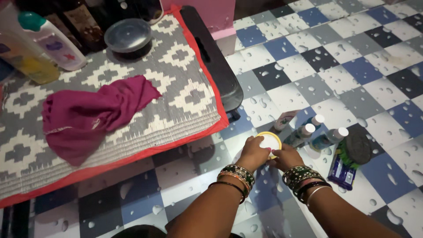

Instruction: The person moves various toiletries and containers from a patterned mat onto the tiled floor, then wipes the mat with a pink cloth. The items are handled one by one and placed on the floor before the wiping action begins.

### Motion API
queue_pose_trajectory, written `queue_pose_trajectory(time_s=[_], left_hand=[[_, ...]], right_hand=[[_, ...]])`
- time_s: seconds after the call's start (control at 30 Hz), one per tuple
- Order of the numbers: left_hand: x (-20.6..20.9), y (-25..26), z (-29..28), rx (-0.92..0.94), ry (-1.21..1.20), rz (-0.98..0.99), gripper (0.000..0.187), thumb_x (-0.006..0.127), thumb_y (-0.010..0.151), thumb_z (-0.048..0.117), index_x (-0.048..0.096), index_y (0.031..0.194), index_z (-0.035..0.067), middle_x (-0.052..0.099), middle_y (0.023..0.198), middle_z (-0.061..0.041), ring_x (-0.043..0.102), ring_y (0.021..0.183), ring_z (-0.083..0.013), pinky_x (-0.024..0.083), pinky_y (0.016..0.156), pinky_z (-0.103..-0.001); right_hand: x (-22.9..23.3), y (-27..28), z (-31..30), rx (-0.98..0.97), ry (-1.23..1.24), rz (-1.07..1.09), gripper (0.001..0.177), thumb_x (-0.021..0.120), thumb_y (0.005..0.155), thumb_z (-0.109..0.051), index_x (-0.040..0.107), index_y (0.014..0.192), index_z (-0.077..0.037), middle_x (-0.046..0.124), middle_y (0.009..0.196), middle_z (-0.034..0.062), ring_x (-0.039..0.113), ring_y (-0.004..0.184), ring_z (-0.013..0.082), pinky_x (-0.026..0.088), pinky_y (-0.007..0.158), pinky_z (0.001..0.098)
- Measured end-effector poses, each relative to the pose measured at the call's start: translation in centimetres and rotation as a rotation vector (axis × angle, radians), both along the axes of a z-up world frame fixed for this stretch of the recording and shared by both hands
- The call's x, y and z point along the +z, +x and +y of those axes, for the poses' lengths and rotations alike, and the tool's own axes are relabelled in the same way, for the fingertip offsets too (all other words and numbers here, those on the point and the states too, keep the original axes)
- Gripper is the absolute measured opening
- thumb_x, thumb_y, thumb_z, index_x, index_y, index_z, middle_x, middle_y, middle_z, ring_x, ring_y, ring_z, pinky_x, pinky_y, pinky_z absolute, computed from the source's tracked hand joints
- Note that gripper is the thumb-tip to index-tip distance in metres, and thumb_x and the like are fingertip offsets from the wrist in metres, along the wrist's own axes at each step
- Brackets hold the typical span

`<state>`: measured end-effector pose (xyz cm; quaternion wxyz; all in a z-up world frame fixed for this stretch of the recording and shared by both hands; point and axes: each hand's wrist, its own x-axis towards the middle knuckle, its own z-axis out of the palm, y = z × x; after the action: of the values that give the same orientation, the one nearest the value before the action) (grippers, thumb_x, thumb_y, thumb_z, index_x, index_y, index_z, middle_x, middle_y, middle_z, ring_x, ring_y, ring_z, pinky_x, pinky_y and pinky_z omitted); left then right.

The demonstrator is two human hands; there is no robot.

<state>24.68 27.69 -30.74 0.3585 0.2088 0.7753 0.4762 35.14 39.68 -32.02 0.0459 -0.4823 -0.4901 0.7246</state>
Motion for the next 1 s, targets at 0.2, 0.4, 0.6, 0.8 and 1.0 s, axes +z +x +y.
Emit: queue_pose_trajectory(time_s=[0.2, 0.4, 0.6, 0.8, 1.0], left_hand=[[-2.1, -0.9, 0.5, -0.118, -0.086, 0.143, 0.056, 0.073, 0.086, 0.024, 0.062, 0.135, 0.0, 0.056, 0.139, -0.026, 0.058, 0.126, -0.0398, 0.049, 0.106, -0.041], [0.3, -0.8, 0.4, -0.095, -0.058, 0.102, 0.051, 0.07, 0.087, 0.022, 0.064, 0.133, 0.001, 0.056, 0.139, -0.025, 0.061, 0.122, -0.0378, 0.053, 0.098, -0.04], [11.5, -2.4, 2.6, -0.168, 0.051, 0.266, 0.042, 0.069, 0.085, 0.024, 0.075, 0.117, -0.002, 0.073, 0.123, -0.027, 0.071, 0.116, -0.0369, 0.056, 0.102, -0.039], [22.3, -8.0, 0.8, -0.092, 0.208, 0.553, 0.04, 0.069, 0.086, 0.02, 0.071, 0.12, 0.0, 0.063, 0.129, -0.028, 0.061, 0.122, -0.042, 0.048, 0.106, -0.045], [28.4, -15.2, -6.6, 0.269, 0.379, 0.755, 0.039, 0.058, 0.081, 0.001, 0.071, 0.118, -0.001, 0.066, 0.127, -0.024, 0.061, 0.124, -0.04, 0.047, 0.109, -0.043]], right_hand=[[-3.3, 1.3, 2.1, 0.905, 1.42, -0.197, 0.034, 0.086, 0.074, -0.026, 0.075, 0.101, -0.008, 0.068, 0.092, 0.0121, 0.069, 0.091, 0.0313, 0.057, 0.081, 0.0421], [-3.0, 0.6, 1.9, 0.892, 1.43, -0.217, 0.042, 0.085, 0.068, -0.024, 0.073, 0.107, -0.01, 0.071, 0.101, 0.0133, 0.07, 0.097, 0.0322, 0.057, 0.085, 0.0414], [4.4, -4.3, 3.1, 0.81, 1.296, -0.484, 0.049, 0.089, 0.071, -0.033, 0.072, 0.113, -0.014, 0.073, 0.114, 0.0165, 0.069, 0.107, 0.0376, 0.056, 0.092, 0.0446], [15.2, -9.3, 3.9, 0.684, 1.559, -0.309, 0.043, 0.081, 0.077, -0.028, 0.073, 0.116, -0.013, 0.076, 0.109, 0.0143, 0.073, 0.1, 0.0338, 0.06, 0.089, 0.0409], [23.3, -17.3, 0.3, 0.112, 0.3, 0.356, 0.033, 0.058, 0.099, -0.018, 0.065, 0.128, -0.004, 0.067, 0.107, 0.0129, 0.069, 0.097, 0.0231, 0.061, 0.084, 0.0403]])
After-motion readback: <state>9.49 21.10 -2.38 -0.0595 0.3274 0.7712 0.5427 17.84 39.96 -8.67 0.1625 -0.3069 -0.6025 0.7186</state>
